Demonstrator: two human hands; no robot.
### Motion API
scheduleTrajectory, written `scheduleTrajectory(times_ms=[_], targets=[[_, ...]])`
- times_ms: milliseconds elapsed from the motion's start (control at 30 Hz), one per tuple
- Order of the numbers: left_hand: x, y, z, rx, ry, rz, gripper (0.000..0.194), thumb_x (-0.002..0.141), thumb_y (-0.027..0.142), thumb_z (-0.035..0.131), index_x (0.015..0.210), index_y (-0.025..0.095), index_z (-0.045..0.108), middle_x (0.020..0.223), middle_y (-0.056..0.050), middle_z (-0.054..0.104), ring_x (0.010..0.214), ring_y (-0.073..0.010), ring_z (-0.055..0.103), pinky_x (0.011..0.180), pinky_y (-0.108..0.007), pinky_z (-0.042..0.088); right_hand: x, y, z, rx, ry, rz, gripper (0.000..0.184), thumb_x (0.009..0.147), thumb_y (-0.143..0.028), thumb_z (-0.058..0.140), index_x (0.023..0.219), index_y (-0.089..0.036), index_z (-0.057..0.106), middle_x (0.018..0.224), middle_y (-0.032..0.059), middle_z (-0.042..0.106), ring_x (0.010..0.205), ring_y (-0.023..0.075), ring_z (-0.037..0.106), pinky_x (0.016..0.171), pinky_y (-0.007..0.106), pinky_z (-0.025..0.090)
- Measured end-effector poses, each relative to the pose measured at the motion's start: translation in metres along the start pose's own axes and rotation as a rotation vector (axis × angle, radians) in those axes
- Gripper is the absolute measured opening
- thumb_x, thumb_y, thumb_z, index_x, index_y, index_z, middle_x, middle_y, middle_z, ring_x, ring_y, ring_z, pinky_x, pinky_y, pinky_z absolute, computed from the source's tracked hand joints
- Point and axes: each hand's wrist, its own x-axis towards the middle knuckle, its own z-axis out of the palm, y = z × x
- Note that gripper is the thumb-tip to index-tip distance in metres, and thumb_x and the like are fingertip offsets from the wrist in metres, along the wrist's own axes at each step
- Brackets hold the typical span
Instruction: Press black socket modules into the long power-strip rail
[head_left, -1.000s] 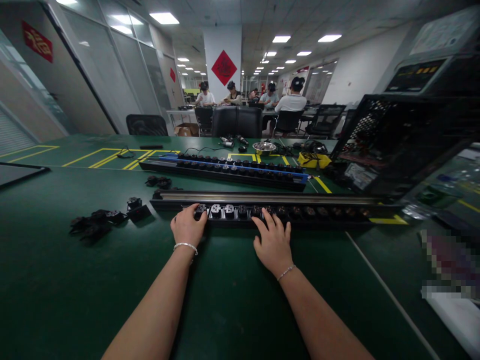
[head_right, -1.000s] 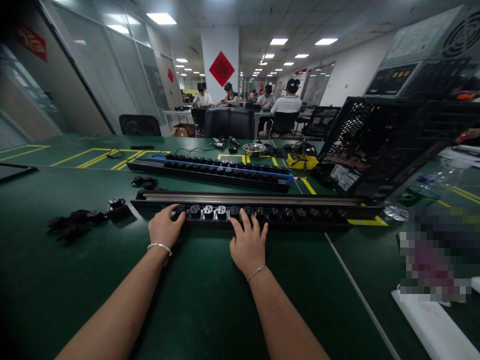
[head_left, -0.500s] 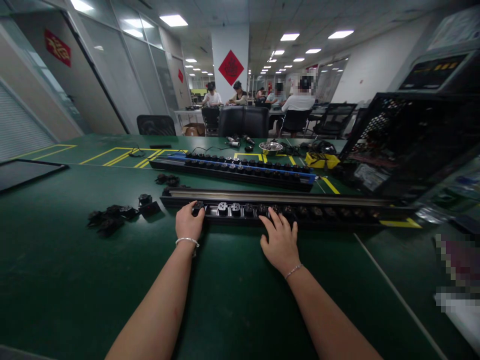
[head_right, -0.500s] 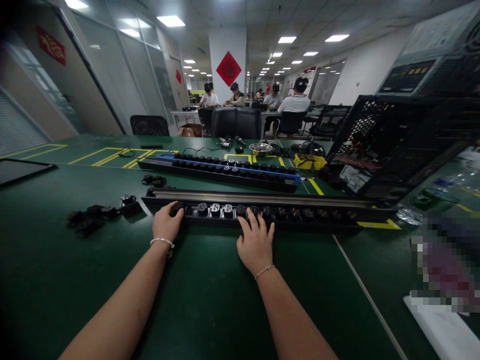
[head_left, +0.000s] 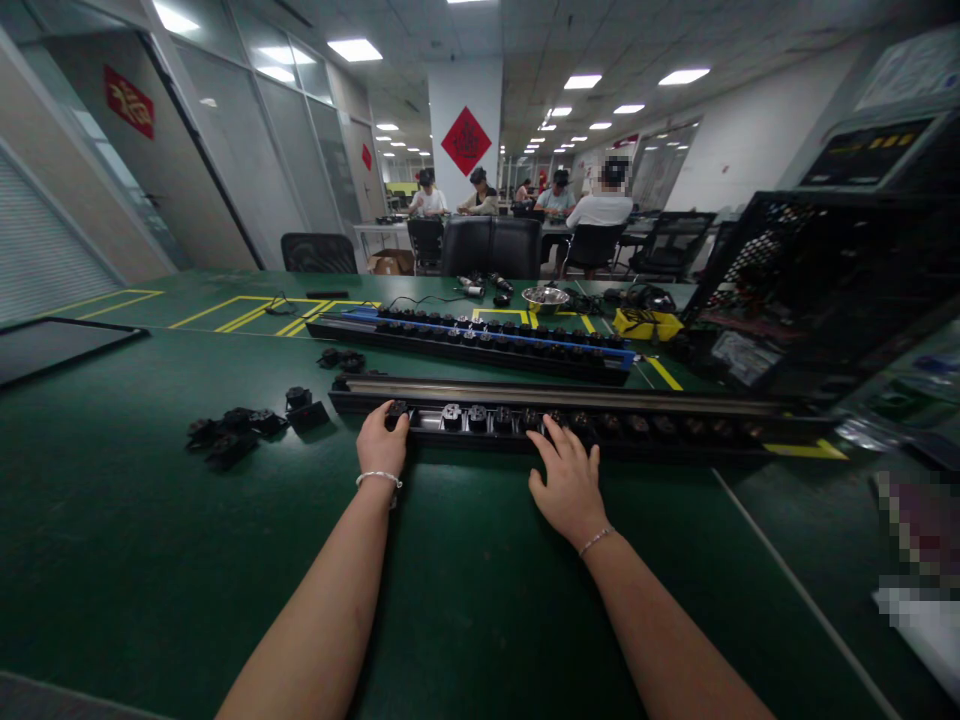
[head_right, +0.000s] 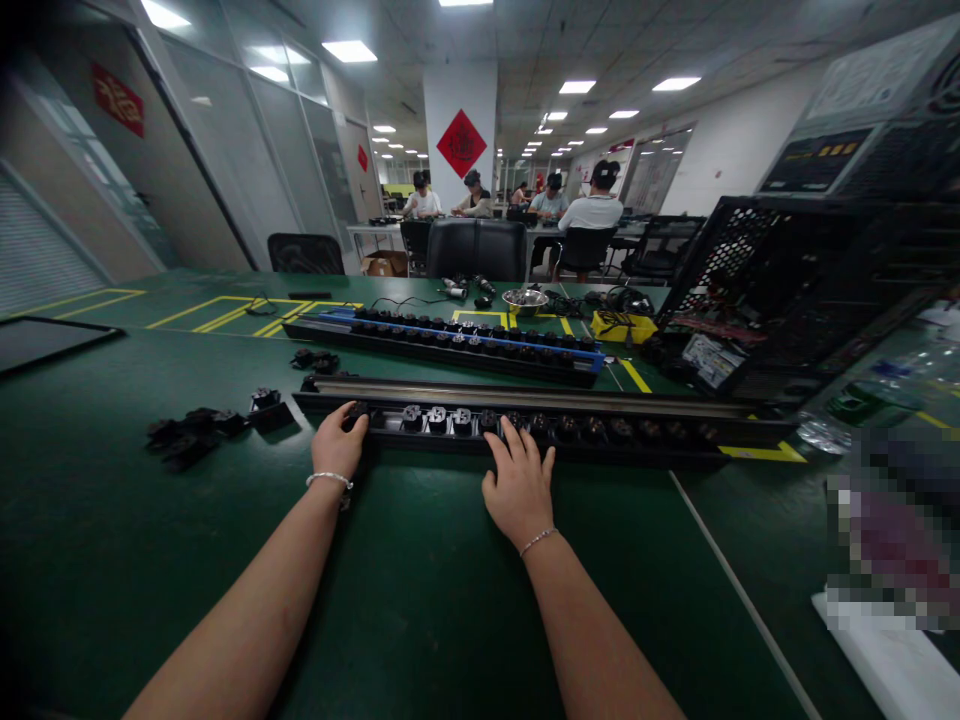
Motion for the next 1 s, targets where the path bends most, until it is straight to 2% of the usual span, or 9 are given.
scheduleTrajectory(times_ms=[333,600,1000], targets=[[0.019,0.004,0.014,-0.013,-0.052,0.023,0.039,0.078,0.029,0.053,0.114,0.016,0.059,0.115,-0.010,0.061,0.108,-0.0215,0.055,0.097,-0.034,0.040,0.010,0.006,0.006,0.041,-0.003,-0.009,0.054,0.078,-0.018,0.040,0.131,-0.025,0.040,0.150,0.0011,0.022,0.134,0.0271,0.019,0.104,0.066,0.013],[0.019,0.002,0.014,0.005,-0.052,0.061,0.039,0.078,0.031,0.053,0.113,0.015,0.059,0.113,-0.010,0.061,0.107,-0.0209,0.055,0.096,-0.034,0.041,0.018,0.011,0.004,0.023,0.031,0.021,0.050,0.078,-0.020,0.041,0.127,-0.024,0.044,0.146,0.0024,0.031,0.129,0.0240,0.029,0.106,0.061,0.016],[0.027,-0.008,0.009,0.010,0.012,-0.019,0.039,0.078,0.030,0.052,0.113,0.017,0.059,0.112,-0.010,0.062,0.107,-0.0218,0.055,0.097,-0.035,0.040,0.018,0.012,0.002,0.018,0.059,0.041,0.046,0.076,-0.020,0.041,0.122,-0.025,0.049,0.141,0.0036,0.039,0.123,0.0253,0.036,0.104,0.061,0.017]])
